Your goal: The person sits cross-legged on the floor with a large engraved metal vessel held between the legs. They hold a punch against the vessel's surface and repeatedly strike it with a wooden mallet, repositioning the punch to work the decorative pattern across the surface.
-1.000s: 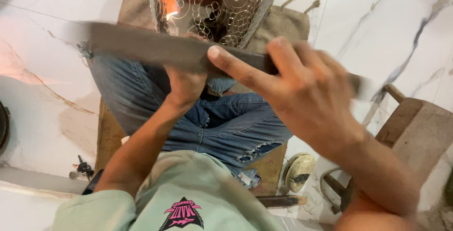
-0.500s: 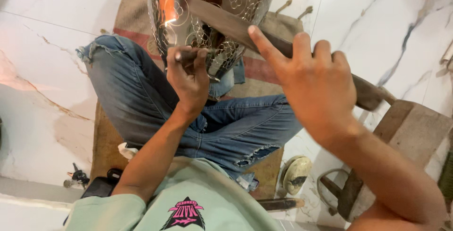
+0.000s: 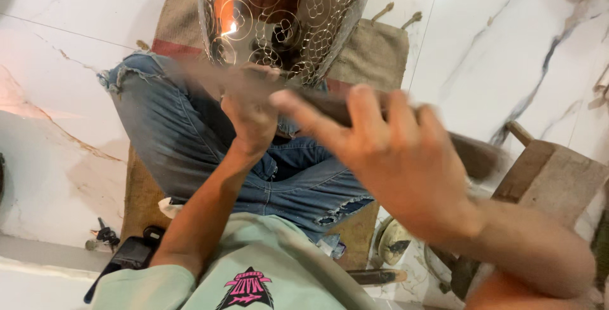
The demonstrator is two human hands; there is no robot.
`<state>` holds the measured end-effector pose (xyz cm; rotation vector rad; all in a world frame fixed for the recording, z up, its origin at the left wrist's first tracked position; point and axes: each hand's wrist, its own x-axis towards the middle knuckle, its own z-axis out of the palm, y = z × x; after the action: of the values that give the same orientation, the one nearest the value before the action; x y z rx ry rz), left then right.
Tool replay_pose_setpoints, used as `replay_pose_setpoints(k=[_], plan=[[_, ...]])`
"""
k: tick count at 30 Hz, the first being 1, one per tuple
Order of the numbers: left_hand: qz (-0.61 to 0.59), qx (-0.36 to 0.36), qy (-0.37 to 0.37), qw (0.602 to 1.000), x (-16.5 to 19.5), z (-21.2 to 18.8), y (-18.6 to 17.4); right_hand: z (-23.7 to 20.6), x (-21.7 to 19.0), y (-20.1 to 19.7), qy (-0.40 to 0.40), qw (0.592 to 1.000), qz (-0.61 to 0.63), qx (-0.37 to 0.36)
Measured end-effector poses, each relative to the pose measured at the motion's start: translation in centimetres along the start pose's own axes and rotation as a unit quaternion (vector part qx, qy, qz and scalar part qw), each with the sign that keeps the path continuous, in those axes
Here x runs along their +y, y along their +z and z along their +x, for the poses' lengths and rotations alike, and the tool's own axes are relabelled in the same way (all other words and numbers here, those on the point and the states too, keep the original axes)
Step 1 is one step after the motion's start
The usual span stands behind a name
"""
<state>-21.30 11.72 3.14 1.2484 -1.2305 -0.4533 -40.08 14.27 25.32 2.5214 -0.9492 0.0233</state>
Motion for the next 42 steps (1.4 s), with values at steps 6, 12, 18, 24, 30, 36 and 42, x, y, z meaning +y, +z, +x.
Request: replay_pose_setpoints(k=[6, 12, 18, 24, 30, 36, 42], plan=[[0.071, -0.121, 0.072, 0.987, 0.0, 2.0, -1.5, -0.3, 1.2, -0.3, 0.086, 0.993, -0.022, -0.077], [0.036, -0.244, 0.126, 0.961, 1.2, 4.7, -1.8, -2.5, 1.4, 1.8, 0.163, 0.980, 0.100, -0.050], [-0.028, -0.313, 0.081, 0.946, 2.2, 7.4, -1.5, -9.1, -0.7, 9.0, 0.302, 0.924, 0.230, -0.049], [0.060, -0.530, 0.141, 0.834, 3.3, 11.9, 0.6, -10.8, -6.0, 16.7, 0.439, 0.800, 0.410, 0.003], [0.065, -0.628, 0.253, 0.734, 3.9, 14.6, 2.2, -11.2, -10.5, 18.8, 0.522, 0.710, 0.470, 0.035], [0.072, -0.654, 0.233, 0.716, 3.8, 14.8, 2.6, -11.2, -11.5, 18.5, 0.570, 0.517, 0.571, 0.286], [0.054, -0.581, 0.242, 0.775, 3.4, 14.3, 1.3, -10.3, -6.8, 17.9, 0.460, 0.743, 0.457, 0.164]])
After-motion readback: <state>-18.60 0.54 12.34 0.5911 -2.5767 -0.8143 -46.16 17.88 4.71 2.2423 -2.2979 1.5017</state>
